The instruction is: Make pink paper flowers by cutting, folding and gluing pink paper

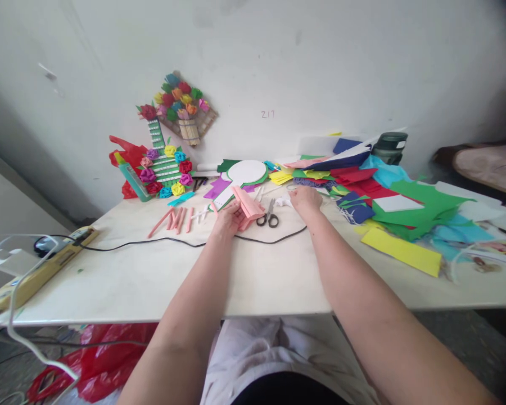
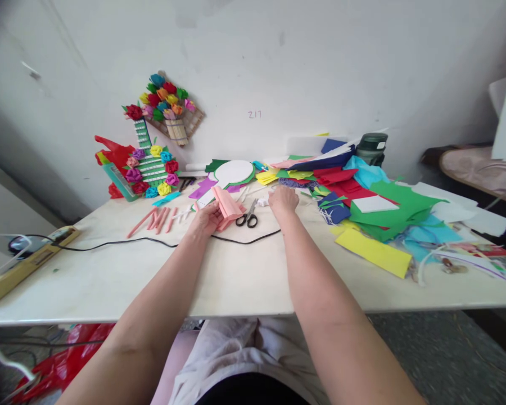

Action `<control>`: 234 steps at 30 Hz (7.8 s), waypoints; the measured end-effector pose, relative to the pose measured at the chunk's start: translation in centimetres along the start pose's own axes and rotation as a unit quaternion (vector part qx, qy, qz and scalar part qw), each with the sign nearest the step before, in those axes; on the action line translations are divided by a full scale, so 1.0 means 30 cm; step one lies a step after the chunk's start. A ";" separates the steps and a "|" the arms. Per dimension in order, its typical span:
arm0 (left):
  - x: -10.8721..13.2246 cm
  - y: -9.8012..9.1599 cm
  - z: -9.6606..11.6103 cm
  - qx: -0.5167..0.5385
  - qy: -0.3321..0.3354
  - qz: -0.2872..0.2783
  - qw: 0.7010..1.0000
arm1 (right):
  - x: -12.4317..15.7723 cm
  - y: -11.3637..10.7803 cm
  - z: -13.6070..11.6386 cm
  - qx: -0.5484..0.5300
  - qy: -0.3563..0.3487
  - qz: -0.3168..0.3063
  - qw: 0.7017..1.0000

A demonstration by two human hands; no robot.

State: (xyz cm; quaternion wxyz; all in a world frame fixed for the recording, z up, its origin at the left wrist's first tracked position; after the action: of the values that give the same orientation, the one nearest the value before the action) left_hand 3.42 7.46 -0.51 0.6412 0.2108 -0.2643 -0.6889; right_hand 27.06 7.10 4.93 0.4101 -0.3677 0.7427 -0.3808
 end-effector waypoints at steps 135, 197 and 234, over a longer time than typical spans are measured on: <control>-0.037 -0.003 -0.050 -0.033 -0.046 -0.067 0.996 | 0.100 0.088 -0.197 -0.518 -0.100 -0.218 0.821; -0.067 -0.051 -0.001 0.035 0.000 -0.026 0.999 | 0.154 0.103 -0.243 -0.462 -0.143 -0.282 0.828; -0.073 -0.093 0.013 0.027 -0.006 0.036 0.999 | 0.199 0.050 -0.260 -0.396 -0.185 -0.317 0.842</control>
State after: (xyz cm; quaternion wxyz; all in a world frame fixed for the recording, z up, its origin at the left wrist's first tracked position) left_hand 1.21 9.76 -2.10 0.6578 0.2145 -0.2942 -0.6593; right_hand 17.44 4.68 4.57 0.2164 -0.7781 0.5831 -0.0883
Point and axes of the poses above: each hand's wrist, its own x-axis away from the middle knuckle, its own y-axis out of the palm, z = x × y, the point moved 9 cm from there along -x, towards the middle knuckle, and after that the axes turned 2 degrees about z, right-handed, at the moved point
